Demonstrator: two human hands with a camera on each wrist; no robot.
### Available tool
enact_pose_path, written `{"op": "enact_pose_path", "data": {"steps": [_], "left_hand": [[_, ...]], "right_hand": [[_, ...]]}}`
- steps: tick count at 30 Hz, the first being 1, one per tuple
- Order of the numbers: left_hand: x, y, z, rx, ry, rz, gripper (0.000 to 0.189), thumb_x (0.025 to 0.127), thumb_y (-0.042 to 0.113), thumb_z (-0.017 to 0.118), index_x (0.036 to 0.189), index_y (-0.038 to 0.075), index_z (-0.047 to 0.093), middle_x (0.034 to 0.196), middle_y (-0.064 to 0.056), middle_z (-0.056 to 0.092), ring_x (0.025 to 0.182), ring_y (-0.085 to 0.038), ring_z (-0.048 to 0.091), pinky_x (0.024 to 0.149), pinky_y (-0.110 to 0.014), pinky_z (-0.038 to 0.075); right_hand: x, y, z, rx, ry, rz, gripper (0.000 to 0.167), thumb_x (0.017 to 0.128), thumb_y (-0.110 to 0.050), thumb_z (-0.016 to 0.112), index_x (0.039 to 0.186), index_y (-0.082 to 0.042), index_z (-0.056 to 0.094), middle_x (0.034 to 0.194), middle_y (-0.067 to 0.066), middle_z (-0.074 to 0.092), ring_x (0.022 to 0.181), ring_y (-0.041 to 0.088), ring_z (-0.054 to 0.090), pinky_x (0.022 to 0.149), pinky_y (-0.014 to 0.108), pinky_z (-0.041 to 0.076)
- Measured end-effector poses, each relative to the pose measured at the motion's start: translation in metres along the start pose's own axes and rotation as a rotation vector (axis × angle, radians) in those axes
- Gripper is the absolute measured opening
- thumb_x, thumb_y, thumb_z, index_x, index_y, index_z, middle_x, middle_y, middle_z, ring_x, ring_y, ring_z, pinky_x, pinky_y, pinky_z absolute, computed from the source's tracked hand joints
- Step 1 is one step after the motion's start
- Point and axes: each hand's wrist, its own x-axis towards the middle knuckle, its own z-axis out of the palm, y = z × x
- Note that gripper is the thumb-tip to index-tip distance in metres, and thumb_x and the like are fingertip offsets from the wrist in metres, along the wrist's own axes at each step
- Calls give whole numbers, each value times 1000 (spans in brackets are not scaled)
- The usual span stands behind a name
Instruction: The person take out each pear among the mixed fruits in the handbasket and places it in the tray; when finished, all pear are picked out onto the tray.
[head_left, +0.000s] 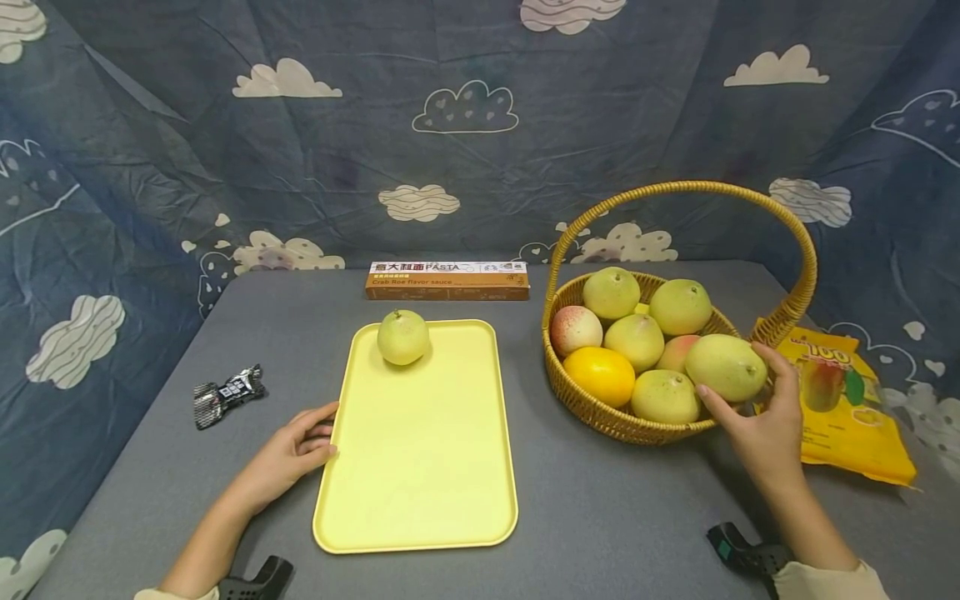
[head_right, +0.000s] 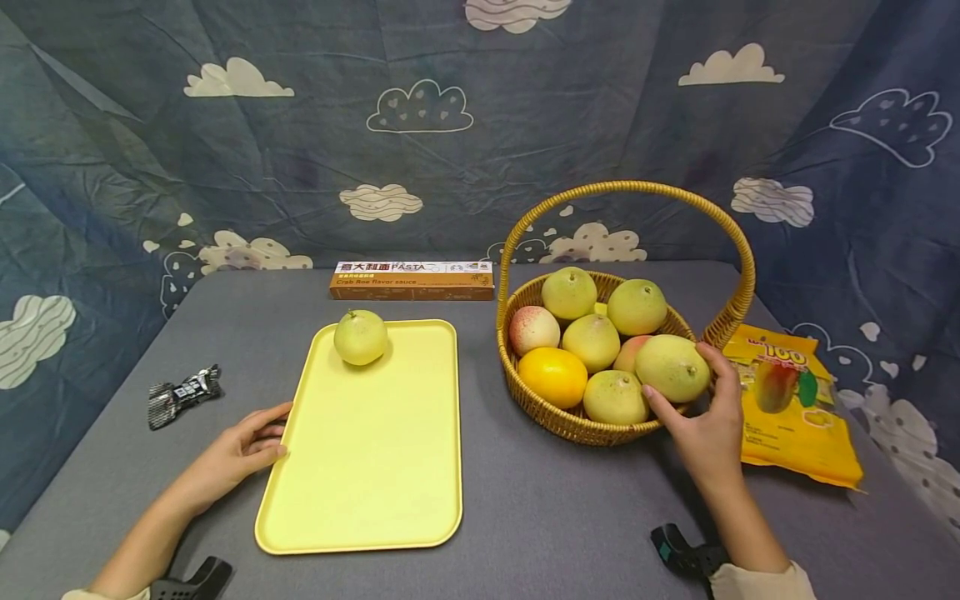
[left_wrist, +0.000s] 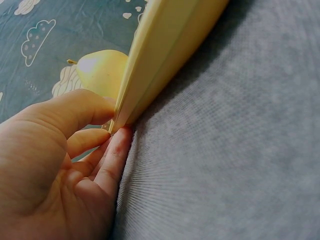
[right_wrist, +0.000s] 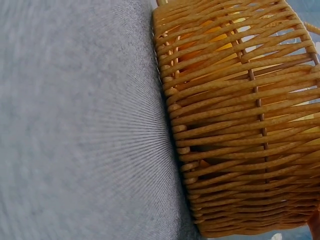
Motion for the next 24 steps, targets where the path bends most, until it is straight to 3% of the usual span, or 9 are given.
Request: {"op": "enact_pose_path", "data": {"steps": [3, 7, 16, 21, 24], "left_hand": [[0, 0, 0, 1, -2, -4, 60, 84, 0, 58, 135, -9, 28, 124, -27, 35, 100, -12, 51, 83, -20, 47], [0, 1, 0, 2, -1, -7, 60, 84, 0, 58, 136, -9, 28, 124, -26, 35, 101, -13, 50, 83, -20, 47], [-2, 1, 0, -2, -3, -10, 60, 85, 1, 58, 136, -8, 28, 124, -26, 35, 101, -13, 50, 83, -20, 47], [-2, 1, -1, -1, -5, -16, 60, 85, 2, 58, 136, -8, 28, 124, -26, 35, 101, -12, 50, 83, -19, 47], [-1, 1, -1, 2, -5, -16, 60, 85, 2, 58, 136, -8, 28, 124, -26, 35, 101, -12, 50, 83, -20, 47]], "right_hand": [[0, -13, 0, 27, 15, -9, 76, 60, 18, 69, 128, 3, 40, 120, -8, 40, 101, 10, 44, 79, 11, 39], [0, -24, 0, 54, 37, -11, 75, 61, 17, 69, 128, -1, 42, 122, 0, 44, 103, 10, 45, 82, 12, 40], [-4, -35, 3, 241, 29, -132, 75, 54, 22, 69, 123, 11, 40, 120, 12, 44, 105, 20, 45, 86, 17, 42], [-12, -50, 10, 382, -55, -174, 77, 53, 24, 68, 123, 15, 38, 122, 19, 41, 109, 24, 41, 90, 21, 40], [-17, -62, 18, 412, -135, -199, 77, 53, 24, 70, 123, 17, 37, 123, 21, 40, 110, 24, 41, 89, 20, 40]]}}
